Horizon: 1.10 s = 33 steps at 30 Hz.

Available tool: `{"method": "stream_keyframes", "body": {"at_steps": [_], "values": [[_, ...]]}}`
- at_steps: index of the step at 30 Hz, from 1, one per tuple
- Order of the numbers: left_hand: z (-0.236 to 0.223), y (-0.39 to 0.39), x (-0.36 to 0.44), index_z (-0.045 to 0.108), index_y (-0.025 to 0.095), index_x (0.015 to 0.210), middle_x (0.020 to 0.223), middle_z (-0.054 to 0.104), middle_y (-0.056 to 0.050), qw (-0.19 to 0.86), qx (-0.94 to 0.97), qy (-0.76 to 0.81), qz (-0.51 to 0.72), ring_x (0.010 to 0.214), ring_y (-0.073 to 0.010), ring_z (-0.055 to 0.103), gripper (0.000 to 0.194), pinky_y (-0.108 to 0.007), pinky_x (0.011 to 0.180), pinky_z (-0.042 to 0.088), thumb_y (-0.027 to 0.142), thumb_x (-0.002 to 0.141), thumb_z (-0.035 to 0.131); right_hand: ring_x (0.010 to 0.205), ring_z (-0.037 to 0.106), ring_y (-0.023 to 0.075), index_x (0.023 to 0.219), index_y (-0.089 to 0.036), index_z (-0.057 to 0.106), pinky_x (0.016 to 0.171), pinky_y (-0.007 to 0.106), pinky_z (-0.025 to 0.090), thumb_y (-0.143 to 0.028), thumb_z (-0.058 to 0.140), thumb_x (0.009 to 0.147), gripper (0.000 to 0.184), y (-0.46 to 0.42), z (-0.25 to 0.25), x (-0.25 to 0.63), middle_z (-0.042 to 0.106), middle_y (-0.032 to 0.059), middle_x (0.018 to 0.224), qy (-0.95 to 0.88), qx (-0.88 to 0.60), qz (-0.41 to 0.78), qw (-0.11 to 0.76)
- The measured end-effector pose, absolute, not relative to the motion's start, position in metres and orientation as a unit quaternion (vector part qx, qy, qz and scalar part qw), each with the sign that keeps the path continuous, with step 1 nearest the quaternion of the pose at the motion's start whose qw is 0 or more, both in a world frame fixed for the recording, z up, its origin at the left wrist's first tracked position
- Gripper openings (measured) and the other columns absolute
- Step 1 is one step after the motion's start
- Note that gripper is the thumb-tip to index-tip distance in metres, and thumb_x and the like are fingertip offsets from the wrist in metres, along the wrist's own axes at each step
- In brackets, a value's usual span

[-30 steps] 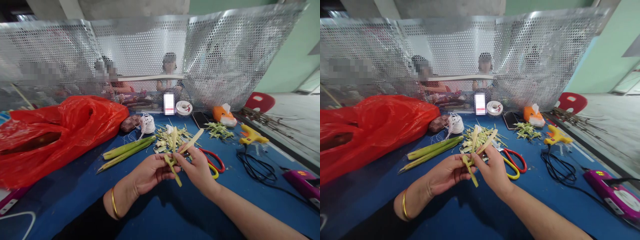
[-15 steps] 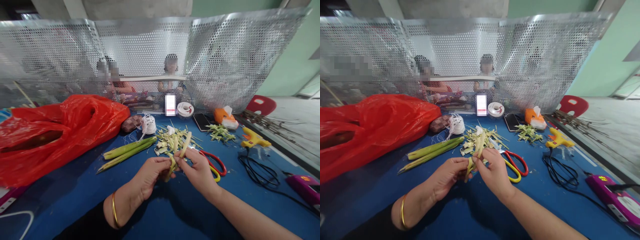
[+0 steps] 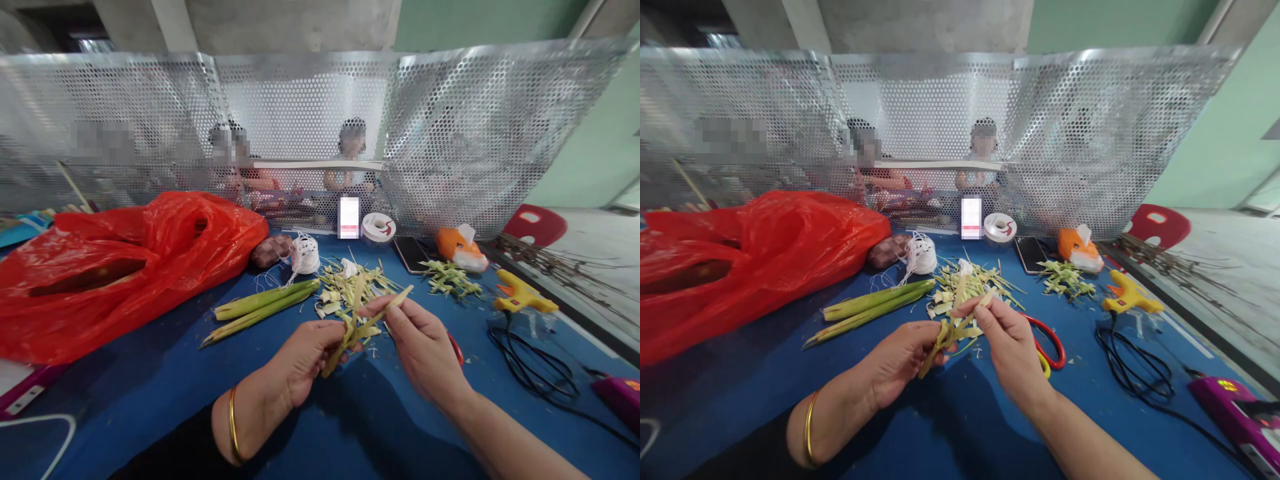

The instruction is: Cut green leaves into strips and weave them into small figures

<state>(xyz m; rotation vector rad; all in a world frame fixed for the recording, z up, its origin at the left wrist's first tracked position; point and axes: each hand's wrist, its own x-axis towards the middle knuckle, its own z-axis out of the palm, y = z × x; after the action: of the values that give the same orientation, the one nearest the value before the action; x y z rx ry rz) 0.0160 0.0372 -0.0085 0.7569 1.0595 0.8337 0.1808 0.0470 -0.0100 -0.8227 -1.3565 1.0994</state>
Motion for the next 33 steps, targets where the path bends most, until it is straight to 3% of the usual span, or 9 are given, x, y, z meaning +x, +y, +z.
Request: {"method": "stream_keyframes", "body": {"at_steps": [3, 7, 12, 15, 19, 21, 24, 30, 33], "values": [[-0.008, 0.037, 0.017, 0.070, 0.012, 0.072, 0.069, 0.063, -0.003, 0.729, 0.328, 0.464, 0.382, 0.057, -0.0080, 0.050, 0.013, -0.020, 0.056, 0.039, 0.025, 0.070, 0.067, 0.074, 0.061, 0.0185, 0.094, -0.022, 0.069, 0.074, 0.033, 0.048, -0.039, 0.051, 0.092, 0.024, 0.048, -0.010, 0.179, 0.063, 0.0015, 0.070, -0.555, -0.347, 0.504, 0.564], [-0.006, 0.038, 0.018, 0.070, 0.012, 0.075, 0.072, 0.064, -0.003, 0.732, 0.299, 0.474, 0.388, 0.059, -0.0079, 0.052, 0.014, -0.019, 0.059, 0.043, 0.025, 0.069, 0.069, 0.064, 0.057, 0.0164, 0.097, -0.022, 0.062, 0.066, 0.029, 0.045, -0.035, 0.056, 0.088, 0.017, 0.049, -0.008, 0.180, 0.057, -0.0031, 0.061, -0.581, -0.393, 0.459, 0.546], [-0.006, 0.040, 0.017, 0.069, 0.012, 0.072, 0.068, 0.066, -0.003, 0.736, 0.254, 0.484, 0.400, 0.057, -0.0088, 0.055, 0.013, -0.021, 0.059, 0.045, 0.025, 0.069, 0.070, 0.068, 0.055, 0.0171, 0.073, -0.022, 0.060, 0.065, 0.029, 0.041, -0.032, 0.056, 0.087, 0.018, 0.053, -0.005, 0.190, 0.061, -0.0001, 0.069, -0.693, -0.449, 0.322, 0.463], [-0.004, 0.040, 0.018, 0.069, 0.012, 0.070, 0.066, 0.065, -0.003, 0.747, 0.240, 0.473, 0.402, 0.056, -0.0092, 0.056, 0.011, -0.021, 0.057, 0.045, 0.023, 0.071, 0.069, 0.076, 0.059, 0.0198, 0.075, -0.022, 0.062, 0.069, 0.031, 0.042, -0.030, 0.049, 0.091, 0.022, 0.055, -0.006, 0.194, 0.064, 0.0022, 0.076, -0.749, -0.450, 0.251, 0.417], [-0.003, 0.040, 0.017, 0.070, 0.011, 0.075, 0.066, 0.066, -0.003, 0.747, 0.226, 0.477, 0.404, 0.055, -0.0090, 0.055, 0.012, -0.021, 0.058, 0.047, 0.023, 0.072, 0.068, 0.074, 0.060, 0.0199, 0.093, -0.024, 0.060, 0.068, 0.031, 0.043, -0.024, 0.046, 0.091, 0.014, 0.054, -0.006, 0.194, 0.065, 0.0013, 0.076, -0.747, -0.469, 0.212, 0.421], [-0.004, 0.040, 0.017, 0.070, 0.011, 0.076, 0.067, 0.067, -0.004, 0.747, 0.221, 0.479, 0.404, 0.054, -0.0089, 0.055, 0.013, -0.021, 0.058, 0.047, 0.023, 0.072, 0.069, 0.072, 0.059, 0.0195, 0.087, -0.023, 0.057, 0.068, 0.032, 0.043, -0.022, 0.050, 0.088, 0.008, 0.052, -0.003, 0.193, 0.064, 0.0005, 0.073, -0.746, -0.472, 0.185, 0.432], [-0.005, 0.041, 0.017, 0.069, 0.011, 0.075, 0.068, 0.067, -0.005, 0.750, 0.216, 0.473, 0.408, 0.053, -0.0090, 0.055, 0.012, -0.020, 0.054, 0.046, 0.022, 0.071, 0.070, 0.070, 0.058, 0.0191, 0.072, -0.024, 0.054, 0.074, 0.034, 0.042, -0.021, 0.052, 0.088, 0.016, 0.050, 0.001, 0.194, 0.063, -0.0003, 0.069, -0.785, -0.432, 0.134, 0.424], [-0.001, 0.040, 0.019, 0.066, 0.011, 0.066, 0.061, 0.065, -0.004, 0.780, 0.166, 0.446, 0.406, 0.046, -0.0082, 0.053, 0.008, -0.019, 0.048, 0.044, 0.013, 0.072, 0.061, 0.068, 0.060, 0.0155, 0.073, -0.024, 0.054, 0.094, 0.041, 0.035, -0.017, 0.052, 0.088, 0.017, 0.053, 0.003, 0.198, 0.065, -0.0041, 0.069, -0.833, -0.392, 0.092, 0.379], [-0.001, 0.039, 0.019, 0.066, 0.011, 0.068, 0.061, 0.066, -0.005, 0.777, 0.172, 0.446, 0.409, 0.045, -0.0090, 0.054, 0.007, -0.020, 0.048, 0.045, 0.012, 0.074, 0.062, 0.068, 0.062, 0.0154, 0.073, -0.024, 0.055, 0.097, 0.042, 0.033, -0.018, 0.053, 0.088, 0.016, 0.054, 0.000, 0.197, 0.066, -0.0046, 0.071, -0.835, -0.399, 0.075, 0.372]]}}
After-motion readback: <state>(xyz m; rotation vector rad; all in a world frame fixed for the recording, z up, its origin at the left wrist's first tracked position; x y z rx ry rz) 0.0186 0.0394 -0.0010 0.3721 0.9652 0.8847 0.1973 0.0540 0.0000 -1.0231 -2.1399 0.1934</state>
